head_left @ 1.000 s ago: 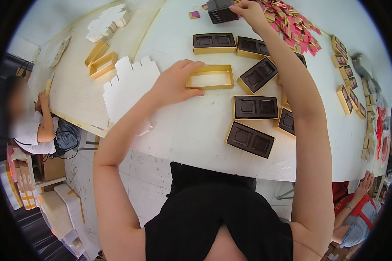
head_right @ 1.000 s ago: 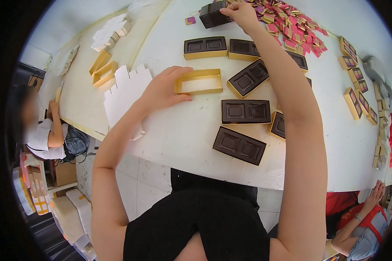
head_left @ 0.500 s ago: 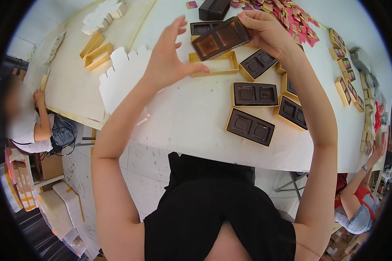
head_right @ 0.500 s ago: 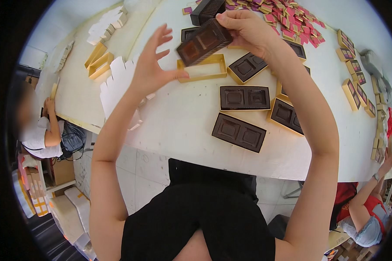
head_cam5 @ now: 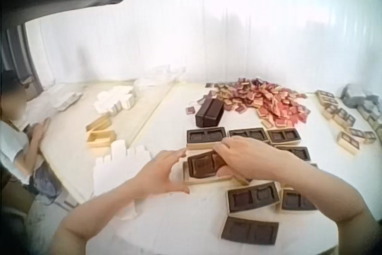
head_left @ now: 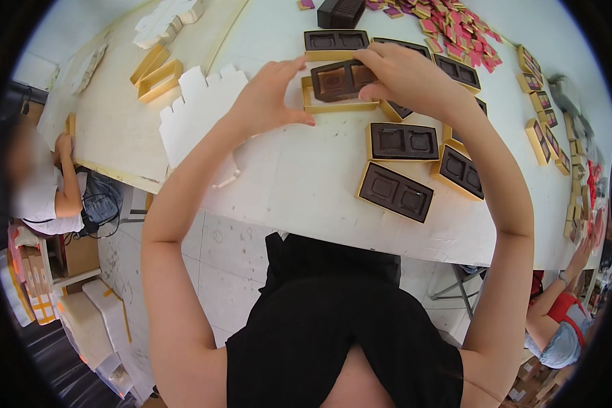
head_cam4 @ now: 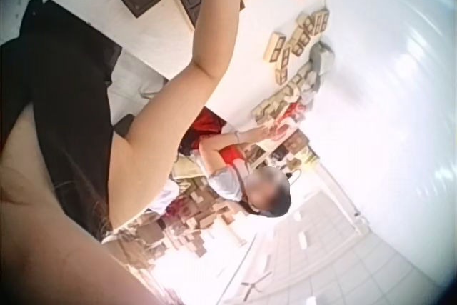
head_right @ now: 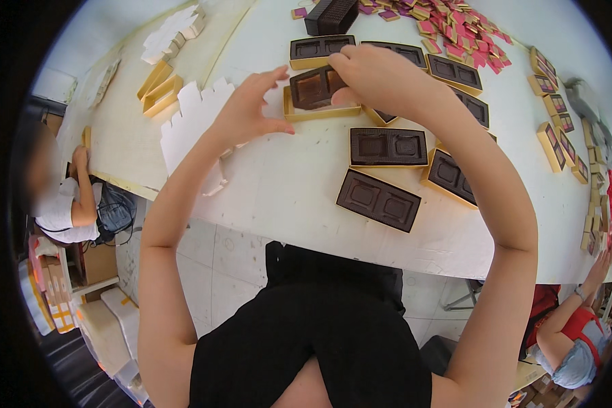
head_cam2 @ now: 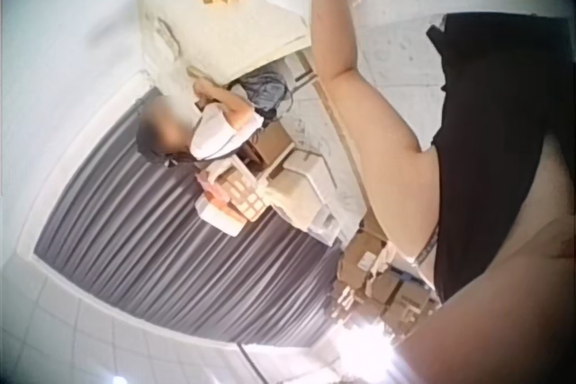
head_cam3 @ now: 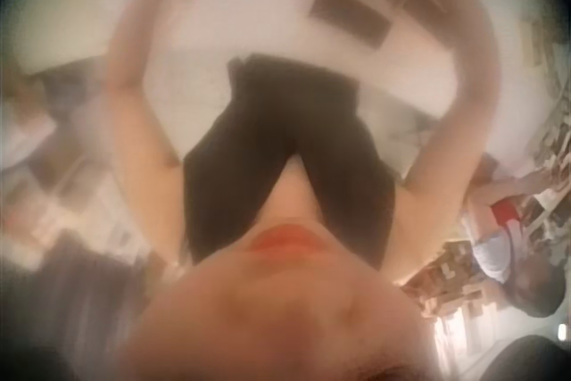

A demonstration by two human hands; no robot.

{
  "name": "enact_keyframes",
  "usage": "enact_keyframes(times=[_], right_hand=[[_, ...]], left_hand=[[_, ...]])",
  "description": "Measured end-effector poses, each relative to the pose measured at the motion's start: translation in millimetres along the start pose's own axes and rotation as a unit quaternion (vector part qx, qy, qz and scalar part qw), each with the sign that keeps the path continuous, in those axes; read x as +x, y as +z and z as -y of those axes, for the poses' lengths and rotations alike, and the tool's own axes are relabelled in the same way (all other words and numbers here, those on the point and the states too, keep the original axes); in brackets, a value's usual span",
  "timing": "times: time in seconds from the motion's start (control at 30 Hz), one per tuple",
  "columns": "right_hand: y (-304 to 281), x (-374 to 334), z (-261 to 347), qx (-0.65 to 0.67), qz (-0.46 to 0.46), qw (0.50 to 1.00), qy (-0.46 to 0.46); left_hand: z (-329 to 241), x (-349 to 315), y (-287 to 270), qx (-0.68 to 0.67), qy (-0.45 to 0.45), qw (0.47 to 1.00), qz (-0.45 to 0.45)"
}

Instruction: The person assembles cosmetic compacts by placing small colored inserts into black plastic trays and then inserting the trays into gold-colored boxes. The person repeatedly picks up inserts and trays, arranges them, and places them into boxes on a white table.

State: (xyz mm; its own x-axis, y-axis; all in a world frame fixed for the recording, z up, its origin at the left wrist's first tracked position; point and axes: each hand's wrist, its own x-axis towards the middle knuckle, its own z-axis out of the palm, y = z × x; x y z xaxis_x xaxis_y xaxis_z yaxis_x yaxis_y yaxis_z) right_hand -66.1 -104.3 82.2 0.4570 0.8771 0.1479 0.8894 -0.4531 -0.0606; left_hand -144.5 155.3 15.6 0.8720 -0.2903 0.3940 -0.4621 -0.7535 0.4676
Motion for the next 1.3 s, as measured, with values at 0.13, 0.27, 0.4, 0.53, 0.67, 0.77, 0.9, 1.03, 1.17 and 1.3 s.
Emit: enact_keyframes(times=[0.13,0.27,0.4,0.53,0.67,0.77,0.9,1.03,1.17,1.3], right_hand=[[33.7,1.8,0.9,0.079,0.017,0.997,-0.009],[50.8,3.0,4.0,-0.094,-0.163,0.980,-0.057],[61.7,4.8,28.8,0.039,-0.184,0.979,0.077],[60.6,5.0,32.8,0.156,-0.197,0.959,0.134],[81.0,-5.8,11.0,0.200,-0.240,0.944,0.105],[80.4,-10.2,-1.4,-0.042,-0.218,0.975,-0.004],[69.6,-10.5,3.7,-0.013,-0.121,0.993,0.000],[55.3,-8.3,-28.4,0.072,-0.076,0.993,-0.045],[57.7,-7.1,-36.1,0.078,-0.129,0.986,-0.077],[77.6,-10.3,-18.1,0.002,-0.224,0.970,-0.098]], left_hand=[[-6.4,4.4,5.6,-0.097,-0.111,0.987,0.071],[-8.3,1.7,2.8,-0.119,-0.108,0.986,0.052],[-4.1,0.2,8.5,-0.125,-0.086,0.988,0.030],[-3.8,-1.8,11.9,-0.119,-0.090,0.989,0.009],[-3.2,-0.5,12.0,-0.122,-0.085,0.989,0.017],[-1.4,1.9,10.5,-0.133,-0.084,0.987,0.026],[-2.9,2.3,9.4,-0.120,-0.115,0.985,0.043],[-8.2,4.6,2.7,-0.162,-0.118,0.979,0.047],[-1.7,8.9,2.4,-0.172,-0.115,0.976,0.062],[-2.7,11.8,1.4,-0.150,-0.113,0.980,0.067]])
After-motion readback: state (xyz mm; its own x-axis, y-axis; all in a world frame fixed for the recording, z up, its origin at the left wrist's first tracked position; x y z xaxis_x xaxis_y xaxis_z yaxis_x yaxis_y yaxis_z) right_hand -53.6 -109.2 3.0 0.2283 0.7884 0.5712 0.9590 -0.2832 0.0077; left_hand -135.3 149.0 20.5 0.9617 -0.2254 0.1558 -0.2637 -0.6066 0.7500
